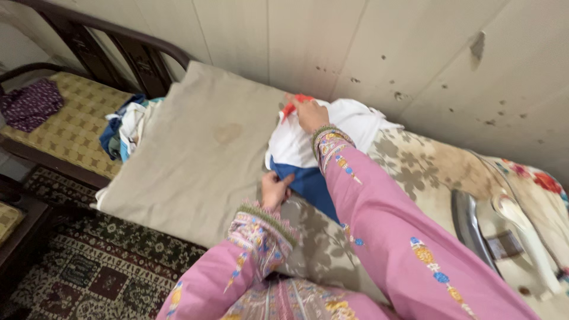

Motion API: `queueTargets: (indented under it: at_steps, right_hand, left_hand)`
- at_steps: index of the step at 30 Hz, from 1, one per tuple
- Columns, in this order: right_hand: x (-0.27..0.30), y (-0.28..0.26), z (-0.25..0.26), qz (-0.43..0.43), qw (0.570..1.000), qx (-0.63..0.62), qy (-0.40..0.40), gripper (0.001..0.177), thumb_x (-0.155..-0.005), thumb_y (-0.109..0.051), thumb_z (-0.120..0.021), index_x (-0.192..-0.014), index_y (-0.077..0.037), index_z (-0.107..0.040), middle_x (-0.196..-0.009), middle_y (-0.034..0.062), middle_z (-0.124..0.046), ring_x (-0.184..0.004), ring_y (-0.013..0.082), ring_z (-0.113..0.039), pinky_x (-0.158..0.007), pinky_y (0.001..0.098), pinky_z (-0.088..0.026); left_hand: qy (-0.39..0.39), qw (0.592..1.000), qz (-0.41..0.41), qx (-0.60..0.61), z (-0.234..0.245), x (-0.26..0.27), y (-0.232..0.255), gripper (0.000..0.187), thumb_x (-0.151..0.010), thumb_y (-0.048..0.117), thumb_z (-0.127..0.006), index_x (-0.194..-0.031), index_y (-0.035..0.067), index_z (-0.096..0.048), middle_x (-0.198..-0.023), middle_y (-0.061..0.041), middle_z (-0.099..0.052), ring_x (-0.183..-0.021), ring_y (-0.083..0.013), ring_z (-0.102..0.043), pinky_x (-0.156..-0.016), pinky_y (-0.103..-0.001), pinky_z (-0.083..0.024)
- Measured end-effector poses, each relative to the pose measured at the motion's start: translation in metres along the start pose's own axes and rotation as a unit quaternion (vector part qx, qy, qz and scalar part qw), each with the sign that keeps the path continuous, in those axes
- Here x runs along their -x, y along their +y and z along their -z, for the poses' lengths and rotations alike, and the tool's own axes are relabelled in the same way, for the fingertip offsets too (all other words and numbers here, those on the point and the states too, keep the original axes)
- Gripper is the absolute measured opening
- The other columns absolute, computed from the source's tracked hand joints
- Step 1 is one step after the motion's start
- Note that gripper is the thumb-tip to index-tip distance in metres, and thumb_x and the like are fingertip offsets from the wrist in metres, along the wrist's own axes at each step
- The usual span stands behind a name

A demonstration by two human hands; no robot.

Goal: The person irons a pair of striped shorts on a bed, smoothing and repositioning the fabric before folding it. Then the person irons a white t-shirt with red and blue sleeves, smoothing the sleeves and body before folding it.

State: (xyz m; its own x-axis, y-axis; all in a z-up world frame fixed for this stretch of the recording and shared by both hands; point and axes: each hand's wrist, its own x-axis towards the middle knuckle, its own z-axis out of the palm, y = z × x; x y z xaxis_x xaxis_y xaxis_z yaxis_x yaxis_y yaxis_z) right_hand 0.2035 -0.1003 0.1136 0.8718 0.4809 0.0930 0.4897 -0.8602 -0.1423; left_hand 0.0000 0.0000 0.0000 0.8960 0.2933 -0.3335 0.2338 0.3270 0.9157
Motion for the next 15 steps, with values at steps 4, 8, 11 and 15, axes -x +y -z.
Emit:
queueTargets:
  at_steps: [4,8,11,15]
  right_hand:
    - [-0.045,0.005,-0.036,-0.065,0.996,-0.051,0.012,0.030,-0.095,-0.018,-0.059,-0.118,-0.032,-0.073,-0.111,0.0132,-0.073,-0.102,0.0335,-0.071,-0.085,0.0481,-0.055]
    - [-0.081,0.052,-0.038,-0.174,0.913,-0.264,0.259,0.022,-0.090,-0.011,-0.058,-0.096,-0.011,-0.079,-0.092,0.0179,-0.076,-0.090,0.0355,-0.074,-0.079,0.0458,-0.057]
    - [-0.082,0.111,0.014,-0.220,0.860,-0.283,0.362,0.017,-0.094,-0.010,-0.061,-0.097,-0.005,-0.077,-0.086,0.0184,-0.076,-0.077,0.0307,-0.073,-0.070,0.0436,-0.056]
    - [-0.027,0.119,0.119,-0.060,0.790,-0.246,0.558,0.023,-0.099,-0.004,-0.062,-0.119,0.001,-0.073,-0.098,0.0201,-0.077,-0.085,0.0275,-0.078,-0.077,0.0372,-0.057]
  left_hand:
    - [-0.030,0.997,-0.002,-0.067,0.034,-0.015,0.016,0.010,-0.087,0.005,-0.076,-0.089,-0.002,-0.070,-0.062,-0.008,-0.067,-0.040,-0.0134,-0.056,-0.034,-0.030,-0.040]
    - [0.014,0.999,0.039,0.006,0.045,-0.087,0.076,0.007,-0.090,0.000,-0.064,-0.097,0.001,-0.067,-0.074,-0.015,-0.071,-0.053,-0.0219,-0.071,-0.040,-0.031,-0.049]
    - [-0.026,0.989,-0.142,0.024,0.028,-0.156,0.154,0.009,-0.089,-0.008,-0.061,-0.085,-0.002,-0.064,-0.075,-0.011,-0.071,-0.063,-0.0212,-0.073,-0.053,-0.034,-0.063]
    - [0.092,0.848,-0.506,-0.128,-0.029,-0.178,0.276,0.010,-0.086,-0.003,-0.067,-0.095,0.000,-0.064,-0.079,-0.010,-0.066,-0.071,-0.0183,-0.066,-0.064,-0.034,-0.055]
